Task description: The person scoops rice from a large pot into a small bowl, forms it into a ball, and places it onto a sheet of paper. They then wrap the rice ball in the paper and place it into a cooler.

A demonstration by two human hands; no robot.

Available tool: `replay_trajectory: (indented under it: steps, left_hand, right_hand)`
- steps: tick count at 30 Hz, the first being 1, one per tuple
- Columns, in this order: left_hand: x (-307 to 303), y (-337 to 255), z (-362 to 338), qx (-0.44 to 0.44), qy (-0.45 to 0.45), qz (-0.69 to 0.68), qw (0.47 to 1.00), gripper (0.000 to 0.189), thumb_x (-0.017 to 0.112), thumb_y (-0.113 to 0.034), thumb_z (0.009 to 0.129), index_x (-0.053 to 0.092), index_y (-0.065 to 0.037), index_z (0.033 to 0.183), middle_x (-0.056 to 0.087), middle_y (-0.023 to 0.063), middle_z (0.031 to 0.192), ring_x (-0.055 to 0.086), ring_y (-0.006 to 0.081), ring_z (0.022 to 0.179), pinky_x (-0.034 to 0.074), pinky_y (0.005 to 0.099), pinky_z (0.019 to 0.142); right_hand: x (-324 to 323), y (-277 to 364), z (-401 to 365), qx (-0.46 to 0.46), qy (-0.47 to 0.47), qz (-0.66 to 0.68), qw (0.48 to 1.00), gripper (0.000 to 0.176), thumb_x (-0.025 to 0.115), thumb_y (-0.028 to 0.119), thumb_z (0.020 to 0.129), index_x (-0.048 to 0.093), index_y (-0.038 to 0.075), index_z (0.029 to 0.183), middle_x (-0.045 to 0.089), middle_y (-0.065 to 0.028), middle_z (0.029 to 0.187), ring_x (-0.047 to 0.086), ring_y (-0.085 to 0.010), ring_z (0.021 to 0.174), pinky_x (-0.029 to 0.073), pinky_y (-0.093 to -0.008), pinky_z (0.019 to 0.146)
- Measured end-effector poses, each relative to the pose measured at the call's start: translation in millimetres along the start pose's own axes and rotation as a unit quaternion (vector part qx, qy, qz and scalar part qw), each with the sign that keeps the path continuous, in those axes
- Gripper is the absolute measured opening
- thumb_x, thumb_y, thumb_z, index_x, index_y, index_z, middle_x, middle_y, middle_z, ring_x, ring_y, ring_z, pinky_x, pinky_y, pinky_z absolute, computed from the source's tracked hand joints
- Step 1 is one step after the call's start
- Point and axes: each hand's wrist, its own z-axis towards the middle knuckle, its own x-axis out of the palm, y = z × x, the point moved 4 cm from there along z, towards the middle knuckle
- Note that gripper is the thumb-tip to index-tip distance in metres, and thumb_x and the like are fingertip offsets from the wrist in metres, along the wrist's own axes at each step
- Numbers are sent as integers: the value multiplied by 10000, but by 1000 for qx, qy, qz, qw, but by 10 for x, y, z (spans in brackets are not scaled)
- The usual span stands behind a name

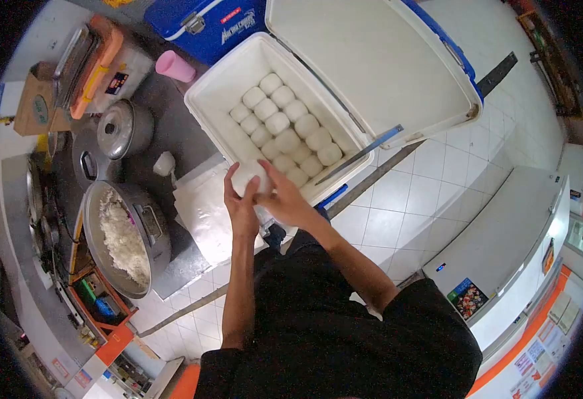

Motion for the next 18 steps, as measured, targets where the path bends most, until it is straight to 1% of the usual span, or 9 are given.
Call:
replay_trajectory:
  steps: [2, 3, 5, 6, 7, 10, 15, 17, 18]
  left_hand:
    - [-3, 52, 43, 74, -8, 68, 995, 649, 681, -141, 904, 327, -31, 1438, 513, 173, 1327, 571, 215, 1047, 502, 323, 837]
    - [15, 34, 40, 148, -14, 134, 980, 643, 679, -162, 910, 331, -33, 1435, 485, 168, 1363, 557, 215, 1076, 498, 325, 837]
    - [-12, -26, -6, 154, -44, 199, 967, 610, 655, -182, 930, 338, -35, 1430, 458, 153, 1390, 523, 222, 1148, 491, 347, 865]
    - [-79, -21, 7, 147, -60, 200, 967, 602, 635, -219, 946, 332, -51, 1439, 476, 149, 1372, 532, 217, 1136, 481, 347, 885]
    - [-145, 0, 6, 138, -75, 201, 967, 595, 615, -256, 962, 326, -67, 1447, 494, 144, 1353, 541, 211, 1124, 472, 346, 906]
    - [-250, 68, -62, 144, -95, 206, 963, 541, 600, -263, 971, 371, -62, 1418, 517, 137, 1331, 551, 214, 1111, 490, 333, 851]
    - [-480, 243, -195, 121, -123, 238, 956, 455, 597, -238, 971, 450, -45, 1356, 546, 127, 1296, 567, 197, 1075, 491, 308, 807]
    - [-623, 296, -262, 105, -136, 237, 956, 408, 600, -144, 962, 467, -18, 1327, 552, 120, 1268, 572, 209, 1079, 514, 307, 810]
    - [-729, 369, -262, 95, -145, 235, 956, 403, 598, -146, 963, 471, -17, 1323, 551, 119, 1271, 573, 207, 1068, 513, 307, 800]
  right_hand:
    - [-18, -287, -10, 202, 28, 234, 951, 554, 633, 120, 902, 412, 51, 1405, 552, -140, 1271, 562, -252, 1136, 459, -382, 975]
    - [7, -374, 8, 203, 29, 233, 951, 554, 633, 120, 902, 412, 51, 1405, 552, -140, 1271, 562, -252, 1136, 459, -382, 975]
    - [71, -775, -38, 335, -178, 493, 783, 441, 673, 143, 889, 502, 62, 1288, 604, -69, 1197, 570, -170, 1077, 472, -354, 904]
    - [110, -1122, -41, 337, -267, 440, 788, 294, 598, 177, 951, 545, 74, 1222, 612, -46, 1181, 609, -169, 1030, 517, -306, 795]
    - [129, -1348, 20, 337, -266, 440, 789, 294, 598, 177, 951, 545, 74, 1222, 612, -46, 1181, 609, -169, 1030, 517, -306, 795]
    - [171, -2134, 33, 533, -418, 423, 601, 229, 592, 262, 940, 622, 109, 1107, 635, -43, 1116, 621, -188, 973, 517, -346, 701]
    - [401, -3660, 92, 535, -453, 357, 617, 260, 578, 302, 920, 672, 127, 1087, 634, -56, 1188, 600, -223, 1057, 502, -396, 762]
    - [421, -4180, 1, 552, -429, 294, 651, 276, 572, 318, 911, 693, 134, 1079, 633, -61, 1217, 591, -238, 1091, 495, -416, 786]
    - [421, -4384, 31, 550, -381, 165, 725, 298, 546, 298, 926, 667, 111, 1124, 601, -88, 1260, 550, -259, 1150, 459, -440, 858]
